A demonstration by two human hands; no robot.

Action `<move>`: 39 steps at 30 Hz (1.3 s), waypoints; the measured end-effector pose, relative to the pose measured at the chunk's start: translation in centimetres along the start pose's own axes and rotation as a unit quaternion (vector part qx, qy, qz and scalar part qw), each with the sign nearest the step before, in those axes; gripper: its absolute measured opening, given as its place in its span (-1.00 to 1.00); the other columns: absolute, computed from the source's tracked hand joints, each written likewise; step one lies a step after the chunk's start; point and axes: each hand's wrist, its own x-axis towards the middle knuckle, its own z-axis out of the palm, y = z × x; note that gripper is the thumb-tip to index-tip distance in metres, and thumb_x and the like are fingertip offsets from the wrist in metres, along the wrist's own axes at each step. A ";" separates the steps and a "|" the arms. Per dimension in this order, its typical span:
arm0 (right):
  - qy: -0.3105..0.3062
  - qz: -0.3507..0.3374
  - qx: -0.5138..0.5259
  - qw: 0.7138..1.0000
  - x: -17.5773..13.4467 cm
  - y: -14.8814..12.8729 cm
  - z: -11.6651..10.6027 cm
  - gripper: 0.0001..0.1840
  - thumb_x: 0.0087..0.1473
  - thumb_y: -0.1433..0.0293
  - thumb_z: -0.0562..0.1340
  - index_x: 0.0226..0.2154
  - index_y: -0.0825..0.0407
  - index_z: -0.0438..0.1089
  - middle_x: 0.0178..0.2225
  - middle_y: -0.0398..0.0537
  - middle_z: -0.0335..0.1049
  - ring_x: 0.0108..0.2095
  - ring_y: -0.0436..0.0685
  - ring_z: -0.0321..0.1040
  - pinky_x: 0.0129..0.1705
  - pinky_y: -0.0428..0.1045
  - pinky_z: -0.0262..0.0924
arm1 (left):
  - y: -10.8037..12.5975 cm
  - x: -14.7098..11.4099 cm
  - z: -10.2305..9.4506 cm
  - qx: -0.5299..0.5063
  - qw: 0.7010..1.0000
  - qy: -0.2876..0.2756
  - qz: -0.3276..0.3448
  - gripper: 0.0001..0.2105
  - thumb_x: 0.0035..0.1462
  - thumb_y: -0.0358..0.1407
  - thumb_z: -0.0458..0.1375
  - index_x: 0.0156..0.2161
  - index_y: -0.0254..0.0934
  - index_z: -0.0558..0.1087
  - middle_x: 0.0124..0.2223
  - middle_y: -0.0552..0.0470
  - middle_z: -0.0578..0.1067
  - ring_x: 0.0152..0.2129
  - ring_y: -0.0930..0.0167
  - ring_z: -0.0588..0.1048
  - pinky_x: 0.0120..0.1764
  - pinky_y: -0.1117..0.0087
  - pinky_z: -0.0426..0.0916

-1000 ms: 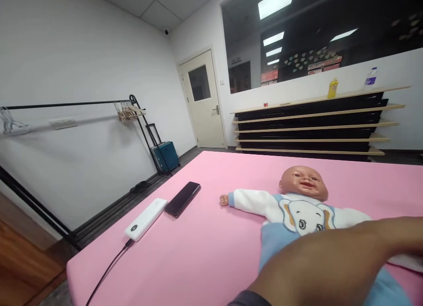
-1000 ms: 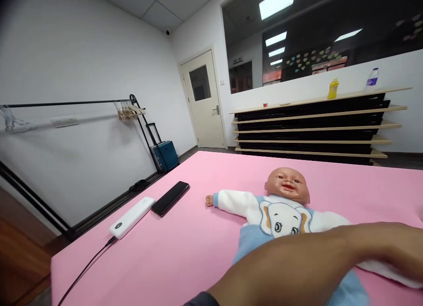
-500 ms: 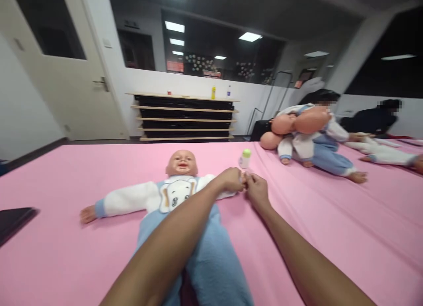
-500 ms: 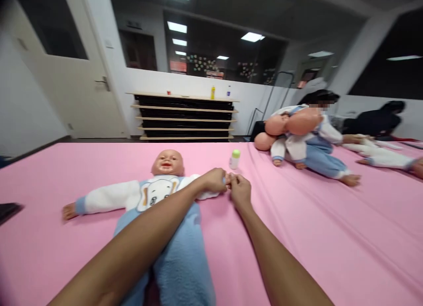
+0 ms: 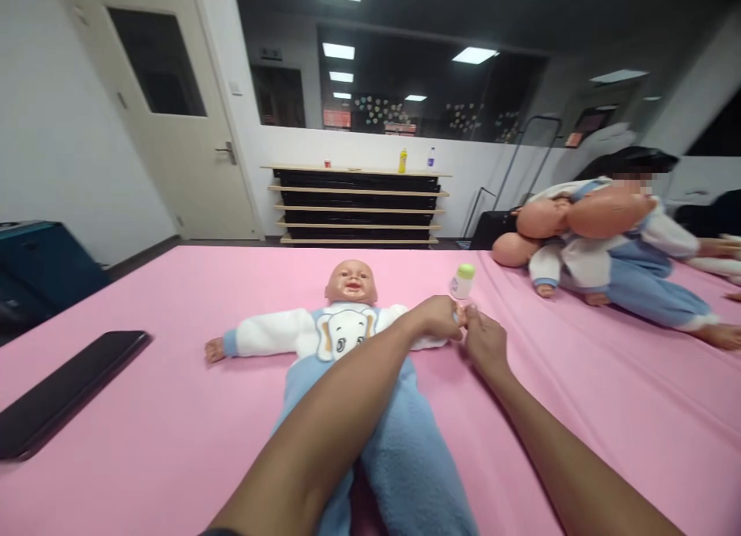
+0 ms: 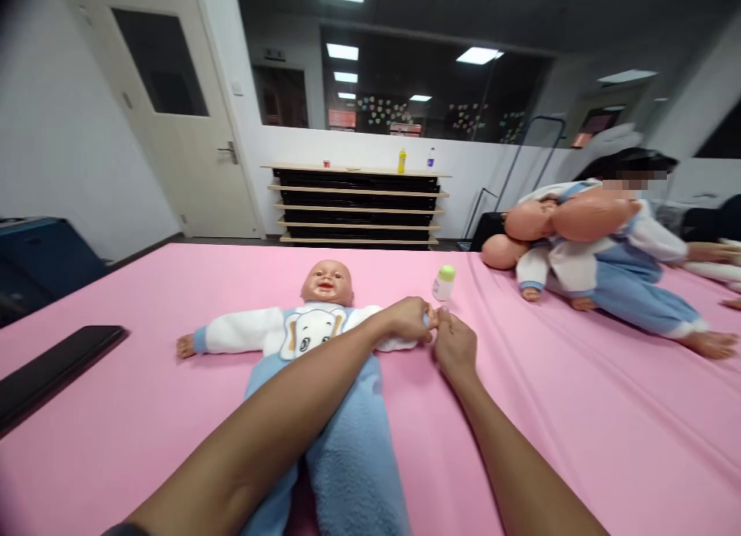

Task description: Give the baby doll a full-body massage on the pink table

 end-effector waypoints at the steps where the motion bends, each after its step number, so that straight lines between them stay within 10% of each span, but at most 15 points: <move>1: 0.003 0.007 -0.005 1.000 0.1 0.1 0.1 -0.30 0.17 -0.13 -0.07 -0.52 0.08 0.43 -0.48 0.03 0.45 -0.41 0.15 0.31 -0.38 -0.05 0.05 | 0.0 0.0 0.0 0.003 1.000 -0.002 0.002 -0.72 -0.24 -0.27 0.26 -0.31 -0.30 0.46 -0.37 0.05 0.51 -0.47 0.42 0.44 -0.48 0.47 0.24; 39: 0.014 0.046 0.080 0.996 0.0 -0.6 0.6 -0.38 0.22 -0.02 -0.12 -0.56 0.03 0.31 -0.47 -0.09 0.40 -0.42 0.07 0.27 -0.37 -0.08 0.05 | -0.1 0.5 0.2 -0.063 0.997 -0.019 -0.034 -0.83 -0.29 -0.39 0.19 -0.52 -0.27 0.27 -0.53 0.16 0.32 -0.56 0.50 0.29 -0.52 0.50 0.11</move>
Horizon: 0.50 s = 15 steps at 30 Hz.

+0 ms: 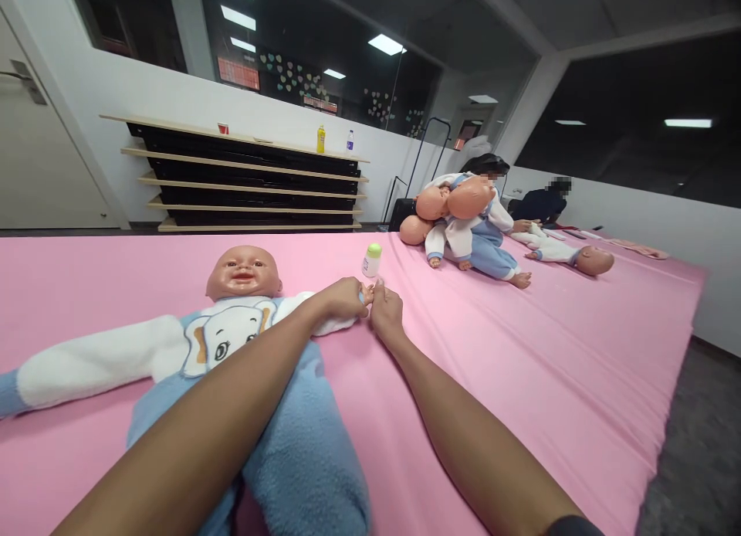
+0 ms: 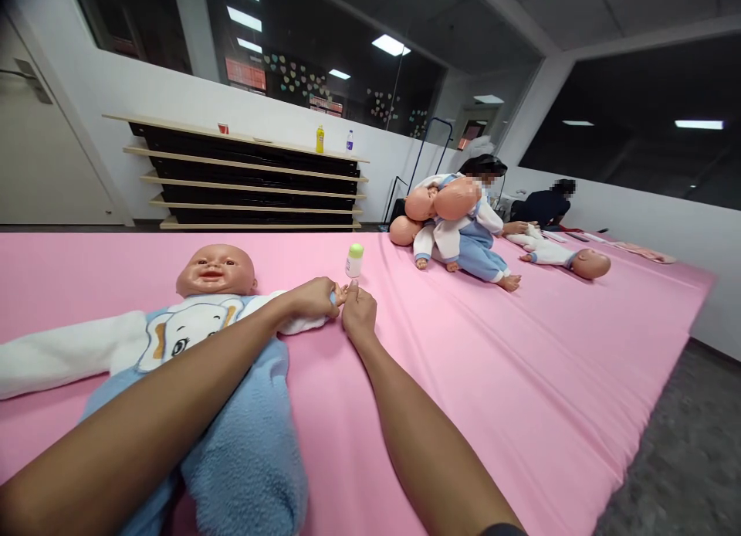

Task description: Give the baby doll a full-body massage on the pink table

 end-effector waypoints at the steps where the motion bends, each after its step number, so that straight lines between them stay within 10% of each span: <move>1: -0.001 0.002 0.003 1.000 0.0 0.0 0.0 -0.40 0.21 -0.03 -0.10 -0.55 0.03 0.30 -0.47 -0.10 0.40 -0.42 0.07 0.27 -0.38 -0.08 0.04 | 0.0 0.0 0.0 -0.001 1.000 -0.003 -0.002 -0.83 -0.29 -0.40 0.19 -0.52 -0.27 0.28 -0.52 0.16 0.33 -0.55 0.50 0.30 -0.52 0.50 0.11; 15: 0.017 0.014 -0.034 0.999 0.2 0.7 0.0 -0.55 0.19 0.11 -0.01 -0.60 0.01 0.17 -0.58 -0.16 0.26 -0.51 0.03 0.14 -0.47 -0.08 -0.04 | -0.1 0.2 0.0 0.194 0.979 -0.018 -0.054 -0.67 -0.37 -0.27 0.29 -0.37 -0.30 0.44 -0.37 -0.07 0.53 -0.45 0.31 0.48 -0.45 0.44 0.23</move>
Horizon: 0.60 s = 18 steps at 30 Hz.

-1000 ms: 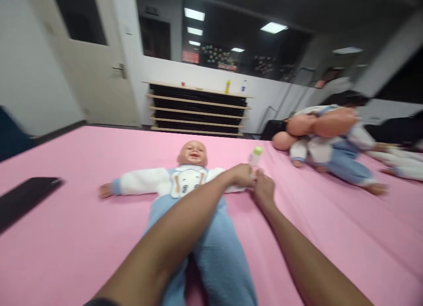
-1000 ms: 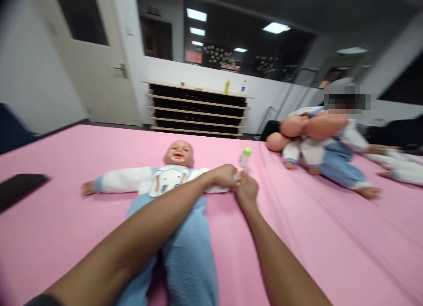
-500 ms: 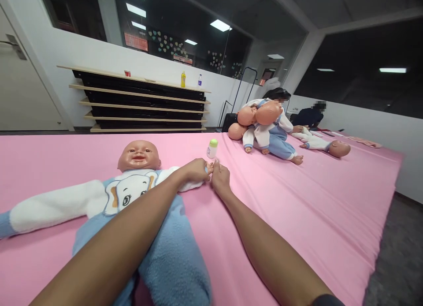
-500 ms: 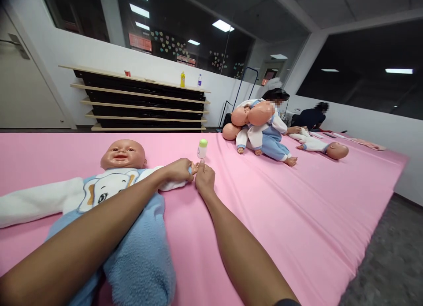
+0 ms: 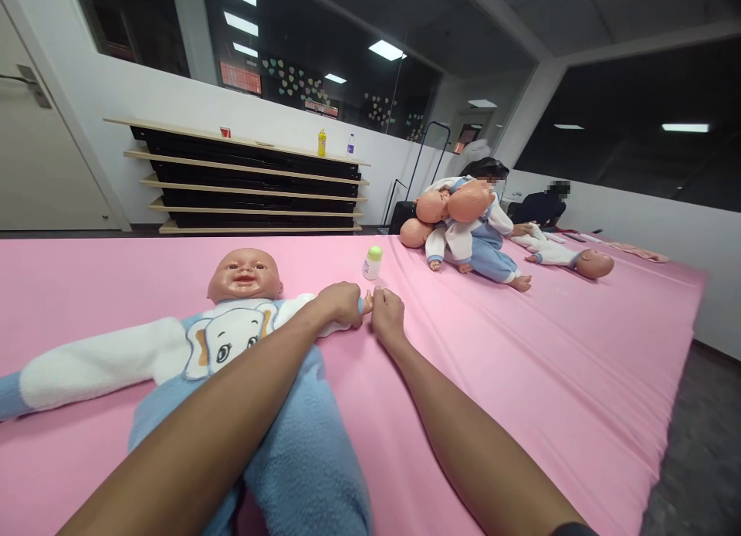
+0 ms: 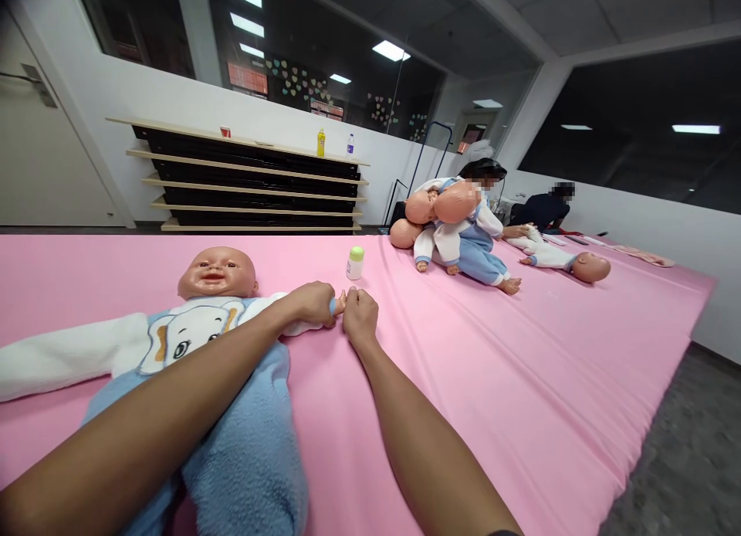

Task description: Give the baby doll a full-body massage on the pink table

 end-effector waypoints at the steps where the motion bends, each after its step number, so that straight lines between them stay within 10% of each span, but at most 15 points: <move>1: -0.019 -0.006 0.024 1.000 0.0 0.0 0.0 -0.59 0.18 0.13 0.01 -0.57 0.02 0.21 -0.56 -0.17 0.28 -0.49 0.03 0.16 -0.46 -0.08 -0.01 | 0.0 0.1 0.1 0.008 1.000 -0.003 0.002 -0.67 -0.39 -0.28 0.30 -0.38 -0.30 0.45 -0.36 -0.09 0.53 -0.44 0.29 0.49 -0.44 0.44 0.25; 18: -0.132 0.024 0.216 0.967 0.3 -0.2 0.0 -0.58 0.01 0.01 0.22 -0.46 0.06 0.31 -0.63 -0.17 0.30 -0.63 -0.01 0.18 -0.58 -0.11 0.09 | -0.5 0.6 0.5 -0.022 0.999 -0.017 0.025 -0.72 -0.30 -0.28 0.25 -0.36 -0.31 0.49 -0.37 -0.06 0.55 -0.52 0.34 0.47 -0.53 0.43 0.20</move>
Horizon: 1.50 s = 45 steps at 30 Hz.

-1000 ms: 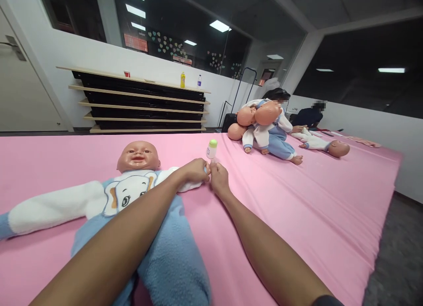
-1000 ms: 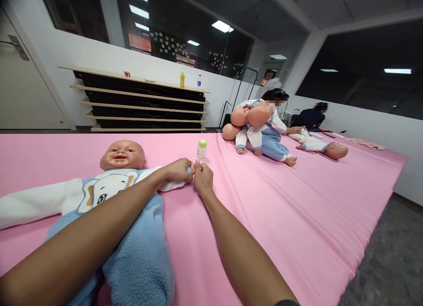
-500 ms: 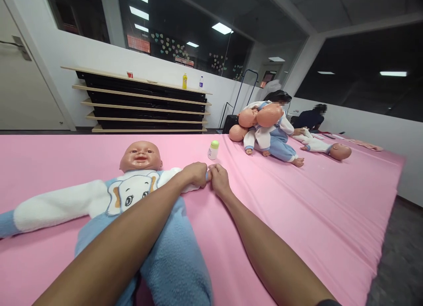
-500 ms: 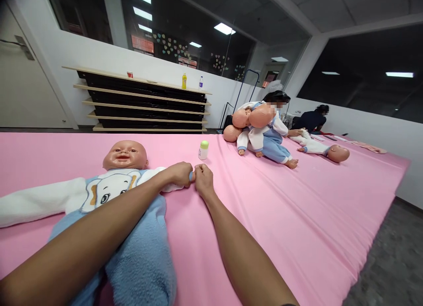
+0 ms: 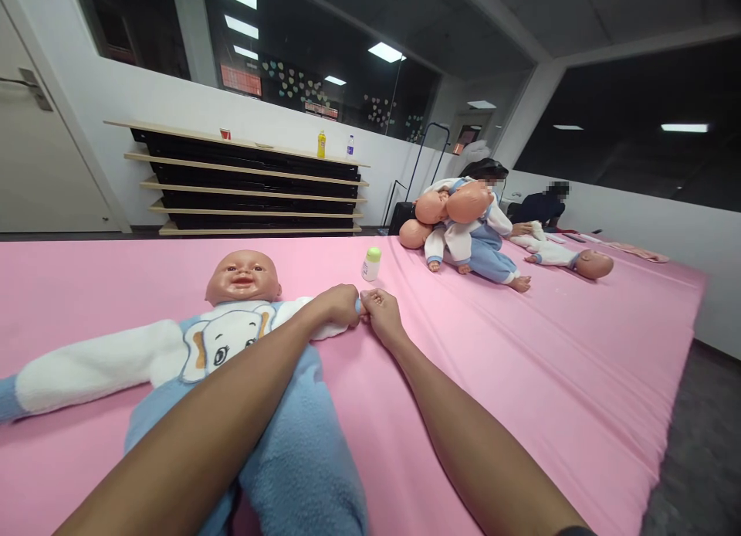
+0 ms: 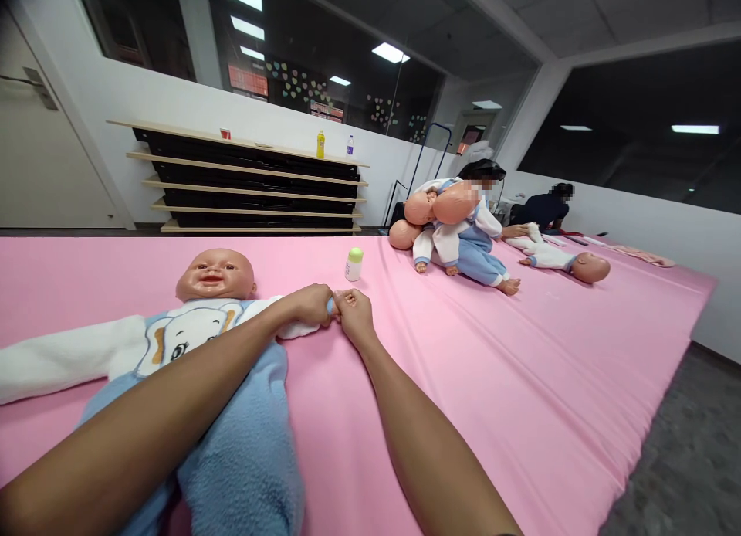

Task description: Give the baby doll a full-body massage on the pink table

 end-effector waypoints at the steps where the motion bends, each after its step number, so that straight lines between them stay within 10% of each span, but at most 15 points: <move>1: 0.014 0.002 -0.014 1.000 0.1 0.1 0.0 -0.56 0.04 0.00 0.19 -0.50 0.05 0.29 -0.64 -0.17 0.29 -0.63 -0.01 0.18 -0.58 -0.11 0.09 | 0.0 0.0 0.1 -0.004 1.000 -0.002 0.000 -0.73 -0.31 -0.28 0.25 -0.38 -0.31 0.49 -0.38 -0.05 0.55 -0.53 0.35 0.47 -0.52 0.42 0.20; 31: 0.099 0.030 -0.027 0.994 0.7 1.0 0.3 -0.32 0.17 -0.12 -0.14 -0.50 0.06 0.32 -0.65 -0.07 0.33 -0.64 0.06 0.27 -0.57 -0.07 0.15 | -0.1 -0.4 0.1 -0.043 0.994 0.103 -0.015 -0.82 -0.23 -0.27 0.24 -0.43 -0.29 0.46 -0.46 -0.06 0.52 -0.56 0.37 0.44 -0.55 0.42 0.12; 35: 0.084 -0.033 -0.075 0.993 0.5 0.6 0.5 -0.53 0.10 -0.03 0.11 -0.41 0.05 0.35 -0.52 -0.12 0.38 -0.52 0.03 0.28 -0.49 -0.11 0.13 | -0.3 -0.2 0.3 -0.029 0.995 0.097 -0.021 -0.82 -0.22 -0.27 0.24 -0.43 -0.31 0.46 -0.45 -0.07 0.52 -0.55 0.36 0.45 -0.54 0.42 0.13; 45: 0.134 -0.031 -0.152 0.979 0.0 -0.4 0.7 -0.55 0.18 0.03 0.02 -0.47 0.01 0.31 -0.51 -0.10 0.38 -0.48 0.08 0.28 -0.41 -0.07 0.06 | 1.8 -1.7 0.1 0.048 0.995 0.090 -0.007 -0.72 -0.14 -0.21 0.20 -0.28 -0.31 0.49 -0.33 -0.16 0.55 -0.40 0.26 0.52 -0.39 0.38 0.29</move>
